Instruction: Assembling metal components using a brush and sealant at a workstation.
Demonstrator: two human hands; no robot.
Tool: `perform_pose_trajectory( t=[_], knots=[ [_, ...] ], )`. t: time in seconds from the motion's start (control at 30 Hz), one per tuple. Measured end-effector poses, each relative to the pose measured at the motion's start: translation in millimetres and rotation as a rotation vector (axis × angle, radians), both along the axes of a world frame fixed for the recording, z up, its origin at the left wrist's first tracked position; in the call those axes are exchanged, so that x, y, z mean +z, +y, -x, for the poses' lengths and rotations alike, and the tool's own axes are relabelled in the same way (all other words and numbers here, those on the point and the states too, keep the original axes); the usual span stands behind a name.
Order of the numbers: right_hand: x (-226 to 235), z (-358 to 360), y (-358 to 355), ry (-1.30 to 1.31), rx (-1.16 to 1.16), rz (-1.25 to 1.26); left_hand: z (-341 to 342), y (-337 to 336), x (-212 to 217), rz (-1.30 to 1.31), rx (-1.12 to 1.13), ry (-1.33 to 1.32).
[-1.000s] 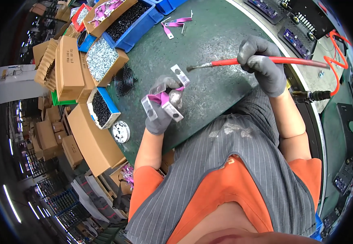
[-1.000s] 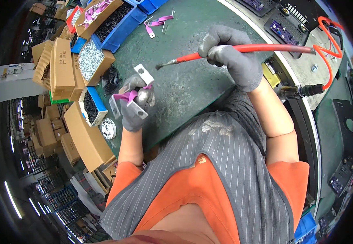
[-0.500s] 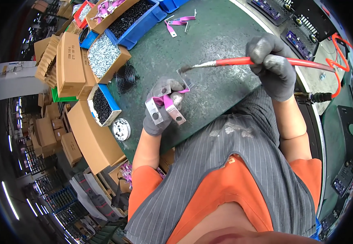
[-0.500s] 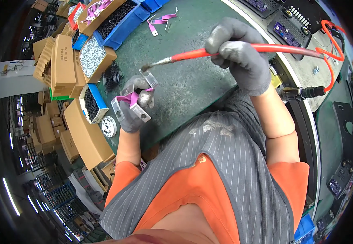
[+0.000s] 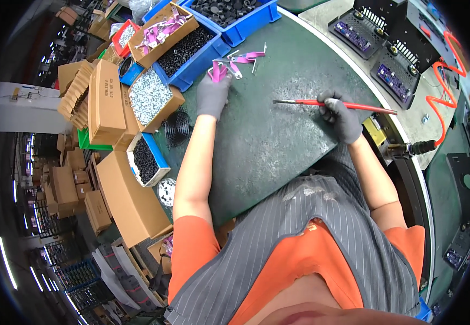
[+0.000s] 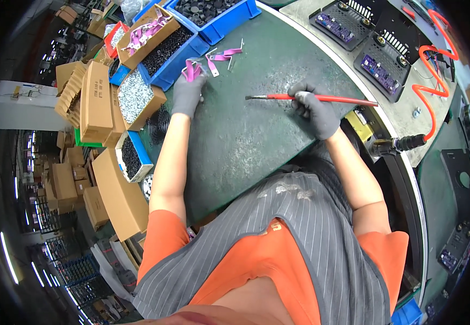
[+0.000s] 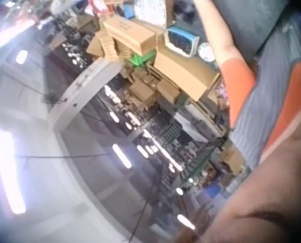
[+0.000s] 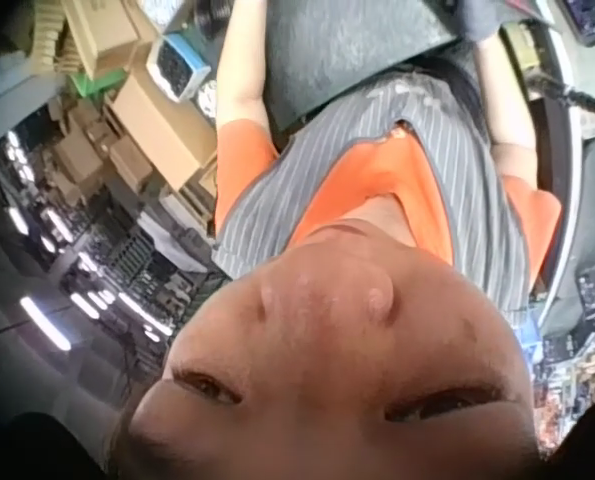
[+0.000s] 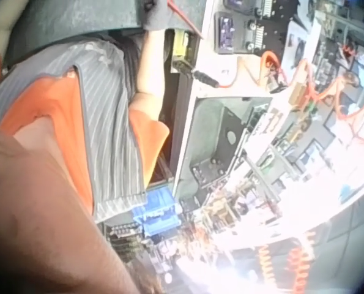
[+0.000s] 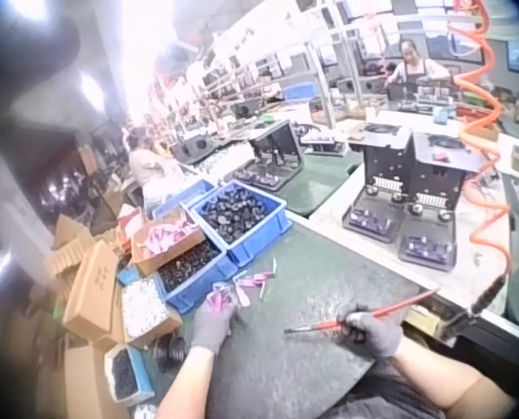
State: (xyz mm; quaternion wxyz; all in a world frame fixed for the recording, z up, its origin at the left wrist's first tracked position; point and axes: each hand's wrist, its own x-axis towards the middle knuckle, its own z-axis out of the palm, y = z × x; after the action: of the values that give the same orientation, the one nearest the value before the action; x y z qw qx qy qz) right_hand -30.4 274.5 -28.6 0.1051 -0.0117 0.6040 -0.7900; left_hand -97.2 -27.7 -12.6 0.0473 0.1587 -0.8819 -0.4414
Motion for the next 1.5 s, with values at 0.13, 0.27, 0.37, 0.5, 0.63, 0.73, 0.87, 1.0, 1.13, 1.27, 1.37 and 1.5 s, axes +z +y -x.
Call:
perform_pose_trajectory(
  t=[0.13, 0.27, 0.37, 0.5, 0.63, 0.73, 0.87, 1.0, 1.13, 1.27, 1.37, 1.5],
  knots=[
    [-4, 2, 0, -0.018, 0.019, -0.005, 33, 11, 6, 0.291, -0.007, -0.008],
    [-2, 2, 1, -0.027, 0.012, 0.022, 37, 13, -5, 0.473, -0.039, -0.016],
    [-5, 2, 1, -0.047, -0.032, 0.120, 26, 2, -13, 0.498, -0.049, 0.068],
    [-3, 6, 7, 0.001, -0.086, 0.287, -14, 3, -6, -0.242, -0.172, 0.395],
    [45, 6, 6, 0.190, 0.006, 0.212, -67, 3, 14, -0.670, -0.322, 0.182],
    [78, -1, -8, 0.299, 0.086, 0.225, -95, 9, 21, -0.660, -0.238, 0.157],
    [98, -11, -19, 0.348, 0.199, 0.095, -107, 8, 28, -0.647, -0.369, 0.260],
    [98, -14, -13, 0.405, 0.175, 0.007, -118, 11, 34, -0.619, -0.428, 0.363],
    [100, -20, -13, 0.445, 0.131, 0.075, -121, 8, 41, -0.318, -0.463, 0.393],
    [103, -20, -15, 0.475, 0.170, -0.039, -123, 6, 35, -0.495, -0.413, 0.369],
    [98, -15, -10, 0.531, 0.185, -0.038, -122, 2, 36, -0.633, -0.405, 0.322],
    [95, -17, -13, 0.430, 0.103, 0.170, -119, 7, 37, -0.461, -0.444, 0.337]
  ],
)
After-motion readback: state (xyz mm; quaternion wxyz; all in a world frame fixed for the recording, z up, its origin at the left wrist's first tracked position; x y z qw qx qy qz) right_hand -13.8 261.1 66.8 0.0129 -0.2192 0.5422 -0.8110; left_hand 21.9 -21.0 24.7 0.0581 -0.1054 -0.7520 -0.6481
